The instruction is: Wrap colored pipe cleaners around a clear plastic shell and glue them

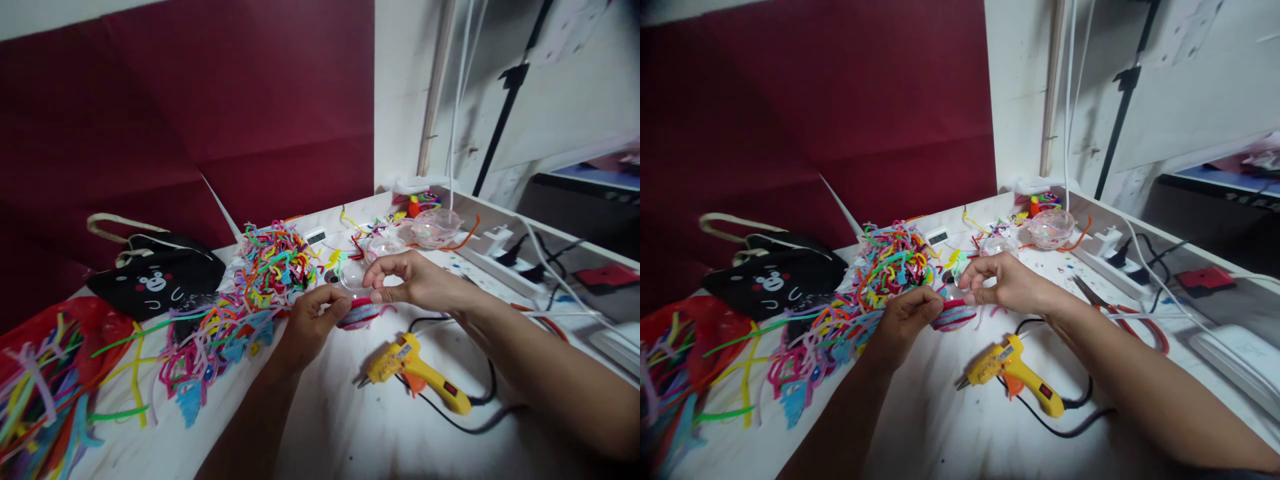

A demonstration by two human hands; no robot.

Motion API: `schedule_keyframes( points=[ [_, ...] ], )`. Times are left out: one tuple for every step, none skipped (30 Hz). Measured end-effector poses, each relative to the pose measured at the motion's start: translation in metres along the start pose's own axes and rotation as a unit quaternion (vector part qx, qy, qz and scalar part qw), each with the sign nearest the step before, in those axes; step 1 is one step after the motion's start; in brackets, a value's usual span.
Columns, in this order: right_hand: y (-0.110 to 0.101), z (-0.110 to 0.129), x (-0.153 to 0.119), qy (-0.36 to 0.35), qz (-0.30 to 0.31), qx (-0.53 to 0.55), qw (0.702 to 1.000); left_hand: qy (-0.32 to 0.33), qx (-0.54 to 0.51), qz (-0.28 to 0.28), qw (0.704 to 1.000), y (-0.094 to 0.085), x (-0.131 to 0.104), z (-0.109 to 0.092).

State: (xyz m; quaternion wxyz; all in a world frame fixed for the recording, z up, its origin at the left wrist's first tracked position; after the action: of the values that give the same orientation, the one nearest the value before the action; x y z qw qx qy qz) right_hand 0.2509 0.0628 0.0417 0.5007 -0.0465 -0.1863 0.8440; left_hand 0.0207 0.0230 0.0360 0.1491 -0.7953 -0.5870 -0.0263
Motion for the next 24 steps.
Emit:
schedule_keyframes(
  points=[
    [0.0, 0.0, 0.0, 0.005, -0.001, 0.014, 1.0, 0.0, -0.002, -0.004, 1.0, 0.0, 0.0, 0.002],
    [0.001, 0.001, -0.001, 0.008, -0.004, 0.028, 1.0, 0.003, -0.005, -0.009, 1.0, -0.001, 0.0, 0.005],
    [0.001, 0.002, -0.001, 0.008, -0.007, 0.041, 0.999, 0.007, -0.01, -0.015, 1.0, -0.001, 0.001, 0.008],
    [0.002, 0.003, -0.001, 0.008, -0.012, 0.052, 0.999, 0.013, -0.014, -0.021, 1.0, -0.002, 0.001, 0.01],
    [0.003, 0.004, -0.002, 0.007, -0.019, 0.06, 0.998, 0.021, -0.02, -0.028, 0.999, -0.002, 0.001, 0.013],
    [0.003, 0.006, -0.002, 0.008, -0.027, 0.066, 0.997, 0.027, -0.026, -0.035, 0.999, -0.003, 0.001, 0.015],
    [0.003, 0.007, -0.002, 0.011, -0.036, 0.072, 0.997, 0.03, -0.032, -0.04, 0.998, -0.003, 0.0, 0.016],
    [0.004, 0.007, -0.002, 0.016, -0.043, 0.076, 0.996, 0.029, -0.037, -0.043, 0.998, -0.003, 0.0, 0.017],
    [0.004, 0.008, -0.002, 0.021, -0.049, 0.08, 0.995, 0.024, -0.041, -0.045, 0.998, -0.003, 0.0, 0.017],
    [0.005, 0.009, -0.001, 0.026, -0.055, 0.084, 0.995, 0.019, -0.044, -0.047, 0.998, -0.003, -0.001, 0.016],
    [0.005, 0.01, -0.001, 0.03, -0.061, 0.087, 0.994, 0.015, -0.044, -0.051, 0.998, -0.004, -0.001, 0.014],
    [0.006, 0.011, -0.001, 0.032, -0.066, 0.09, 0.993, 0.014, -0.043, -0.055, 0.997, -0.004, -0.002, 0.013],
    [0.006, 0.011, 0.0, 0.033, -0.073, 0.091, 0.993, 0.017, -0.04, -0.058, 0.997, -0.004, -0.002, 0.012],
    [0.006, 0.012, 0.0, 0.033, -0.078, 0.09, 0.992, 0.022, -0.035, -0.06, 0.997, -0.005, -0.001, 0.012],
    [0.006, 0.012, 0.0, 0.033, -0.081, 0.088, 0.992, 0.028, -0.031, -0.06, 0.997, -0.005, -0.001, 0.012],
    [0.006, 0.012, 0.0, 0.032, -0.083, 0.085, 0.992, 0.036, -0.027, -0.058, 0.997, -0.006, 0.0, 0.013],
    [0.007, 0.013, 0.0, 0.031, -0.084, 0.08, 0.993, 0.042, -0.024, -0.056, 0.997, -0.006, 0.0, 0.014],
    [0.007, 0.012, 0.0, 0.03, -0.084, 0.077, 0.993, 0.047, -0.022, -0.055, 0.997, -0.007, 0.001, 0.016],
    [0.007, 0.012, 0.0, 0.03, -0.085, 0.075, 0.993, 0.053, -0.021, -0.056, 0.997, -0.007, 0.001, 0.016],
    [0.007, 0.012, -0.001, 0.03, -0.087, 0.074, 0.993, 0.056, -0.02, -0.057, 0.997, -0.007, 0.001, 0.016],
    [0.007, 0.012, -0.001, 0.029, -0.09, 0.074, 0.993, 0.056, -0.019, -0.059, 0.997, -0.007, 0.001, 0.016],
    [0.008, 0.012, -0.001, 0.028, -0.095, 0.073, 0.992, 0.054, -0.018, -0.06, 0.997, -0.007, 0.001, 0.015],
    [0.008, 0.012, -0.001, 0.025, -0.103, 0.072, 0.992, 0.052, -0.018, -0.062, 0.997, -0.007, 0.0, 0.014],
    [0.009, 0.012, -0.001, 0.019, -0.111, 0.069, 0.991, 0.051, -0.018, -0.063, 0.997, -0.007, 0.0, 0.013]
  ],
)
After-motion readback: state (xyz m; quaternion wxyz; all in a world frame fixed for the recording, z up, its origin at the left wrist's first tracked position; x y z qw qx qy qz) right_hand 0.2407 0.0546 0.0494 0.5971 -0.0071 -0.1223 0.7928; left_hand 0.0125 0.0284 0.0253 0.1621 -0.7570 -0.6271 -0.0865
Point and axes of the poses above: each hand's wrist, its own x-axis towards the middle knuckle, its own y-axis out of the palm, z = x × y, the point moved 2 cm from there along x, towards the middle knuckle, and after that the axes turned 6 degrees about -x, right-handed, at the moved point
